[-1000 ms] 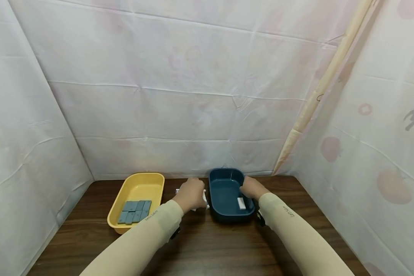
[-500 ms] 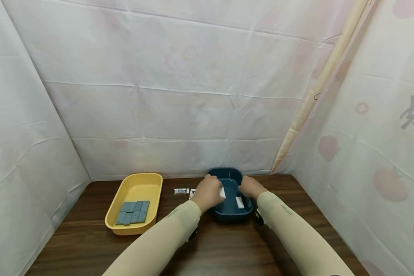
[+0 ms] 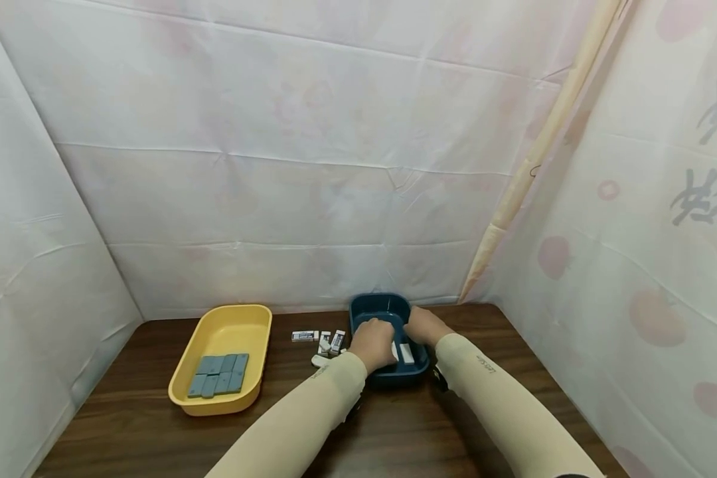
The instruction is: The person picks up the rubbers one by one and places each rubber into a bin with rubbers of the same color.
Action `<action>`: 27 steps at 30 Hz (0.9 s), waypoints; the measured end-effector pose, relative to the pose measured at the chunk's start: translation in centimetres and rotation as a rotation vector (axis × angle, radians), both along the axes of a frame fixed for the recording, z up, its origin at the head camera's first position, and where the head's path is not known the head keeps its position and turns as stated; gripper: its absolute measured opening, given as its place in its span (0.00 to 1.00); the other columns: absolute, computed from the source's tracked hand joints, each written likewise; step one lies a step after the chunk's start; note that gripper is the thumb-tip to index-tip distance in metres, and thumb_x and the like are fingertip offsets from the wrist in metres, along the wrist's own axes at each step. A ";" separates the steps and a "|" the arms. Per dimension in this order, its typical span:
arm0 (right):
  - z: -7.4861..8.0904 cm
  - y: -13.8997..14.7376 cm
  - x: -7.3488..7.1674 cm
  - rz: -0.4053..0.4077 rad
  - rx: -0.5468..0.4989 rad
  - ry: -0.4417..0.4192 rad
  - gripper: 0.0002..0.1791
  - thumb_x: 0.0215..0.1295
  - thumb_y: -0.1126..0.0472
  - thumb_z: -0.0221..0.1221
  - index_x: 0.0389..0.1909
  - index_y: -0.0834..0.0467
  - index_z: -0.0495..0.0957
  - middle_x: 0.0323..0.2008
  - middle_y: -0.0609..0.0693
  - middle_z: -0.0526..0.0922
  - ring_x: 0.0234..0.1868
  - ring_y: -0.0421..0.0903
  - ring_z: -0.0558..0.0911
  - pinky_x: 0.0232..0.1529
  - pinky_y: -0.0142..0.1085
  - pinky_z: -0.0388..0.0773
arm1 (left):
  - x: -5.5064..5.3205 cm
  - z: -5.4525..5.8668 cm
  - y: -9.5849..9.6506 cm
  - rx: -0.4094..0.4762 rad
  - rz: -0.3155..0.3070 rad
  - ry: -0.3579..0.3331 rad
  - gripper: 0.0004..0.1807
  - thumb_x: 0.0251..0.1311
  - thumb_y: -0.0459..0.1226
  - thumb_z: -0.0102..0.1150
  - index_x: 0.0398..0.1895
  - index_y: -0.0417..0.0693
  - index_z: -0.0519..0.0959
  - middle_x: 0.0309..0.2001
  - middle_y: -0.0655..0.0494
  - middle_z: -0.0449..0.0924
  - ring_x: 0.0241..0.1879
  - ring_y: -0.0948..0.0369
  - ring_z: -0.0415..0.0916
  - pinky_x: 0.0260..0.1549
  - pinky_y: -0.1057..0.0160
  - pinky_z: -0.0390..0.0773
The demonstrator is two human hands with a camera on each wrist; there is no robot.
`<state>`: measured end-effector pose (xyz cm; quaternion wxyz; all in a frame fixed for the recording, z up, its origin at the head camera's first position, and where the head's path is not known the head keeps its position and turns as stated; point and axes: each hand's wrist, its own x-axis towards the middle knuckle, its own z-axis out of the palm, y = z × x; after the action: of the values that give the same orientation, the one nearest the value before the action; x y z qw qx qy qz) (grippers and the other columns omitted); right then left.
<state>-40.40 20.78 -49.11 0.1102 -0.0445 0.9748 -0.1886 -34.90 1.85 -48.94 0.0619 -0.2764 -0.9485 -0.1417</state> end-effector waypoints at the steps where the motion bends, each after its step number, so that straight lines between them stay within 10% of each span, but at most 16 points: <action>1: 0.0 0.0 0.0 -0.002 0.002 0.001 0.27 0.82 0.61 0.57 0.74 0.73 0.74 0.55 0.62 0.85 0.43 0.53 0.83 0.48 0.47 0.82 | 0.0 0.0 0.1 0.005 -0.004 -0.002 0.26 0.58 0.42 0.87 0.15 0.56 0.74 0.20 0.63 0.74 0.28 0.61 0.74 0.36 0.56 0.81; 10: 0.0 -0.2 -0.4 0.004 0.021 0.001 0.31 0.84 0.60 0.58 0.78 0.76 0.69 0.69 0.69 0.82 0.48 0.54 0.84 0.56 0.51 0.84 | -0.5 -0.5 1.1 -0.013 0.010 -0.025 0.28 0.59 0.45 0.88 0.14 0.56 0.74 0.18 0.62 0.75 0.26 0.62 0.77 0.36 0.55 0.86; 16: -0.1 -0.5 -0.7 0.007 0.027 0.018 0.24 0.81 0.62 0.58 0.69 0.72 0.77 0.53 0.61 0.87 0.43 0.52 0.84 0.52 0.49 0.84 | -0.7 -1.1 1.3 -0.005 0.021 -0.041 0.25 0.58 0.45 0.89 0.16 0.55 0.77 0.20 0.62 0.79 0.28 0.61 0.80 0.38 0.54 0.87; 22: -0.1 -0.5 -0.7 0.008 0.018 0.001 0.29 0.82 0.61 0.58 0.74 0.74 0.73 0.59 0.64 0.85 0.44 0.52 0.83 0.52 0.48 0.84 | 0.0 0.1 0.3 0.047 -0.010 -0.091 0.29 0.66 0.46 0.84 0.14 0.55 0.73 0.17 0.62 0.69 0.25 0.62 0.73 0.30 0.61 0.77; 27: 0.0 -0.4 -0.8 -0.007 0.021 0.006 0.29 0.83 0.61 0.58 0.76 0.74 0.71 0.64 0.66 0.84 0.47 0.53 0.84 0.54 0.49 0.85 | -0.2 1.2 -1.7 0.016 -0.009 0.016 0.15 0.74 0.44 0.76 0.27 0.51 0.87 0.31 0.59 0.81 0.39 0.58 0.79 0.44 0.57 0.85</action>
<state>-41.15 20.42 -49.10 0.1070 -0.0406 0.9772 -0.1788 -35.05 0.10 -47.77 0.0713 -0.2814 -0.9455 -0.1475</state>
